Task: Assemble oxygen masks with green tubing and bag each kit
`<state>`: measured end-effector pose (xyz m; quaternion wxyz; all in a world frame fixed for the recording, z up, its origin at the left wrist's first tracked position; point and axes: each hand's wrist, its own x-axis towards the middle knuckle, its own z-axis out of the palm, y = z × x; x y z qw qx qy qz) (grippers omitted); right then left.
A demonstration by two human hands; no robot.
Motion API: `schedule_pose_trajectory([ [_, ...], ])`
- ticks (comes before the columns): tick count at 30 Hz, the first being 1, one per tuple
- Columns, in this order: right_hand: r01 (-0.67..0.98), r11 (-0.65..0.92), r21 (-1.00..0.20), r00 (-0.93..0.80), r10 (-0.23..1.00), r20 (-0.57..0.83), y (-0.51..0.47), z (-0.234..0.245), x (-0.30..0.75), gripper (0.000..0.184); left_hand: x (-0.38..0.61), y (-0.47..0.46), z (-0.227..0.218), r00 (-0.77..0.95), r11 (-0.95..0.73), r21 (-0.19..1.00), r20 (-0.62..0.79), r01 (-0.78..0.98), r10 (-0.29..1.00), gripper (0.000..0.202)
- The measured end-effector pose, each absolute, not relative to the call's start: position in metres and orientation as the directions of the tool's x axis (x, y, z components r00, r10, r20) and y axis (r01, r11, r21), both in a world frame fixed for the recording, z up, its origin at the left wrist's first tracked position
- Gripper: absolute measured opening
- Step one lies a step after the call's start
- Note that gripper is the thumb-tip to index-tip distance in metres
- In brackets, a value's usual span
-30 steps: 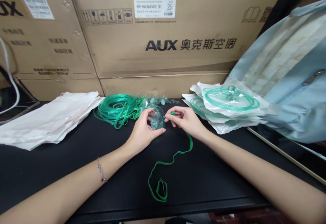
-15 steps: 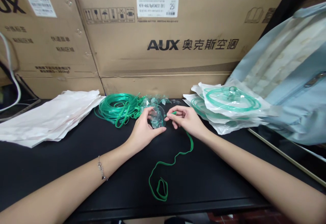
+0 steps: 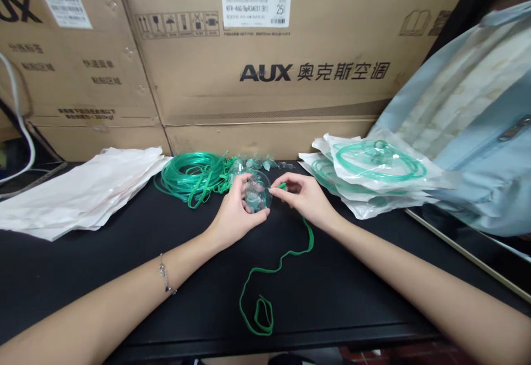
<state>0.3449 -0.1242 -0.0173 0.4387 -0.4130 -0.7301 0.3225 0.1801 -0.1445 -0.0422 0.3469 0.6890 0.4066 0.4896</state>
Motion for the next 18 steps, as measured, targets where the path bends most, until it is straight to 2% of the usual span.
schedule_pose_trajectory([
  [5,0.075,0.255,-0.964,-0.396,0.895,0.206,-0.124,-0.016,0.344,0.033,0.182,-0.143,-0.042,0.204,-0.379,0.921,0.357,0.084,0.912,0.056],
  [10,-0.128,-0.001,-0.992,-0.575,0.815,0.074,-0.118,-0.016,0.352,0.029,0.182,-0.141,-0.037,0.144,-0.289,0.956,0.294,-0.056,0.945,0.05],
  [12,-0.161,-0.068,-0.985,-0.62,0.783,0.048,-0.114,-0.017,0.356,0.026,0.183,-0.143,-0.035,0.164,-0.237,0.967,0.249,-0.091,0.955,0.048],
  [14,-0.125,-0.054,-0.991,-0.635,0.772,0.039,-0.112,-0.018,0.359,0.02,0.183,-0.145,-0.033,0.19,-0.194,0.974,0.213,-0.118,0.958,0.047],
  [18,-0.028,0.085,-0.996,-0.599,0.796,0.085,-0.111,-0.02,0.358,0.019,0.184,-0.147,-0.031,0.227,-0.167,0.976,0.196,-0.141,0.954,0.045],
])
